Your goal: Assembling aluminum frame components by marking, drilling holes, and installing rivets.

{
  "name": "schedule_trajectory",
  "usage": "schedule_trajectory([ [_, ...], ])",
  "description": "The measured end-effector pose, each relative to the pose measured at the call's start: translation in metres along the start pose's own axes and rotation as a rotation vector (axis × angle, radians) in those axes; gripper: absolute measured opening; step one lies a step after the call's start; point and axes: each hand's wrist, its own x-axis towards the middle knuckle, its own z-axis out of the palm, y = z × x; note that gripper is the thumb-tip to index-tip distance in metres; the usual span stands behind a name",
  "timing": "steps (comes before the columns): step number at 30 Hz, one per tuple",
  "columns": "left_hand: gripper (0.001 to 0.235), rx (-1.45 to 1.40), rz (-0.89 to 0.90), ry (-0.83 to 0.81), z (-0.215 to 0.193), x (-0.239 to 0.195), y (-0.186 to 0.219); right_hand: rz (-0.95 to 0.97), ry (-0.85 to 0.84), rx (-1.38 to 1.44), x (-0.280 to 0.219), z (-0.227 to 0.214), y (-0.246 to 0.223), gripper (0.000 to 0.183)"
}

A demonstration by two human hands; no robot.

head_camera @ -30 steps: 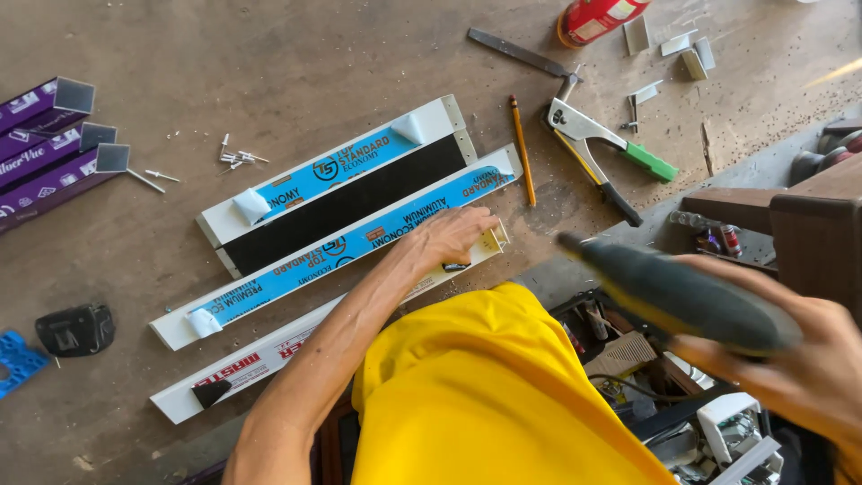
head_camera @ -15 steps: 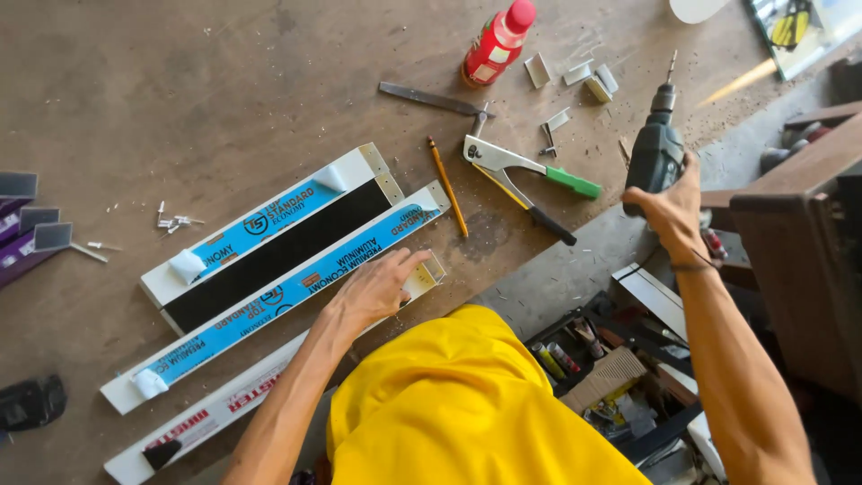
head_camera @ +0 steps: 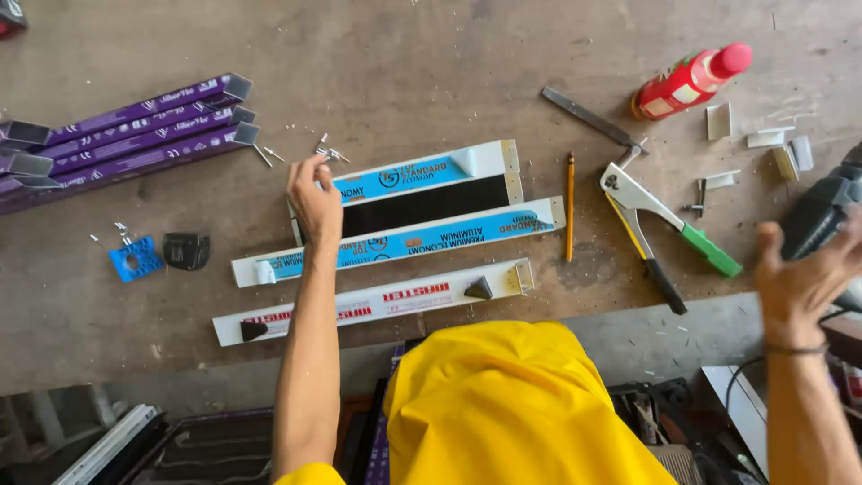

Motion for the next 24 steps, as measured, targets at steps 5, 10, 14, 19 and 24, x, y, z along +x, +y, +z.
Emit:
schedule_trajectory([
  [5, 0.023, 0.219, -0.276, -0.173, 0.032, 0.052, -0.057, -0.326, -0.18, 0.202, -0.07, 0.012, -0.137, 0.04],
  [10, 0.009, 0.345, -0.148, -0.351, 0.055, 0.07, -0.072, -0.266, -0.099, 0.082, -0.075, 0.026, -0.153, 0.013],
  [14, 0.006, 0.349, -0.087, -0.502, 0.039, 0.079, -0.056, -0.111, -0.043, 0.131, -0.058, 0.013, -0.162, 0.039],
  [19, 0.007, 0.335, 0.0, -0.408, 0.044, 0.079, -0.074, -0.017, -0.15, -0.018, -0.046, 0.019, -0.157, 0.079],
  [24, 0.025, 0.339, 0.165, -0.199, 0.048, 0.061, -0.038, -0.11, -0.203, -0.108, -0.033, 0.039, -0.131, 0.093],
])
